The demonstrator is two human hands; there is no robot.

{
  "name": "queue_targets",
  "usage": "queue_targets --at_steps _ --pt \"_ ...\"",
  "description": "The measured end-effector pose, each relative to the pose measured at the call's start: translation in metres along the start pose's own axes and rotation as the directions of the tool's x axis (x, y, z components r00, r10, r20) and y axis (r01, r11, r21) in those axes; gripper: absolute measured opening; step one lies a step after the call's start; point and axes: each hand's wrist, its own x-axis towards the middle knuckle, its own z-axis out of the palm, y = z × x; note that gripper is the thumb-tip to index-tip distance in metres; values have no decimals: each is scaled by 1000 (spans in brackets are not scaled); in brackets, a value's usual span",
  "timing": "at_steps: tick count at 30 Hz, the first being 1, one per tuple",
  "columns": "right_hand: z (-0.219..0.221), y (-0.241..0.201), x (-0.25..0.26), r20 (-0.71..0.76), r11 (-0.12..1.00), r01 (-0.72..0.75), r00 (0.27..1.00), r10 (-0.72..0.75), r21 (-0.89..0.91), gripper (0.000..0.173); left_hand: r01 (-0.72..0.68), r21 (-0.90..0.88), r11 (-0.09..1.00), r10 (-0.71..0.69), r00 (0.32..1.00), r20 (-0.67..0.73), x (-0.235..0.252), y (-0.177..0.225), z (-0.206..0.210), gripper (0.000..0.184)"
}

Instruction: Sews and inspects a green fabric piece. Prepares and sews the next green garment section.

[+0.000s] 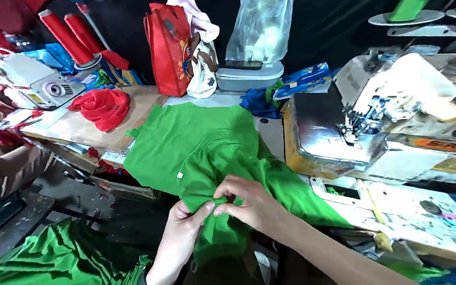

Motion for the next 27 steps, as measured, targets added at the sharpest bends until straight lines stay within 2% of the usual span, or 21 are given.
queue_targets --at_steps 4,7,9,11,13,15,17,18,20,21,23,25,27 --pt "-6 -2 -3 -115 996 73 991 -67 50 10 13 -134 991 -23 997 -71 3 4 11 18" --pt "-7 -6 -5 -122 979 -8 992 33 205 5 3 -227 974 -6 1000 -14 2 5 12 23" --pt "-13 -7 -5 -132 958 -38 988 79 285 5 -3 -222 975 2 1000 -2 3 8 9 27" --pt "-31 -9 -1 -181 956 -40 979 96 291 4 2 -181 983 0 1000 11 6 12 -3 22" --pt "-64 -17 3 -279 961 -120 941 189 248 8 -25 -71 997 26 1000 16 10 17 -22 17" --pt "-106 -23 6 -423 957 -201 864 274 209 13 -116 270 956 130 991 -34 14 24 -46 16" --pt "-143 -26 6 -575 965 -195 776 261 175 9 -195 636 747 278 960 -32 20 37 -72 18" --pt "-158 -28 5 -616 977 -172 758 214 126 5 -218 725 653 336 942 -19 22 48 -78 18" --pt "-176 -35 3 -609 994 -107 787 103 29 6 -264 795 546 395 918 34 24 80 -78 24" --pt "-182 -42 3 -576 997 -79 815 58 -12 6 -286 796 534 402 914 59 24 98 -75 26" --pt "-195 -59 4 -478 998 -24 879 -9 -62 12 -361 737 572 405 905 129 29 128 -74 31" --pt "-210 -74 3 -331 994 17 942 -51 -104 19 -405 559 724 355 913 202 42 155 -74 36" --pt "-224 -86 -1 -255 964 -34 966 -36 -265 19 -358 425 832 271 929 251 41 182 -59 43"
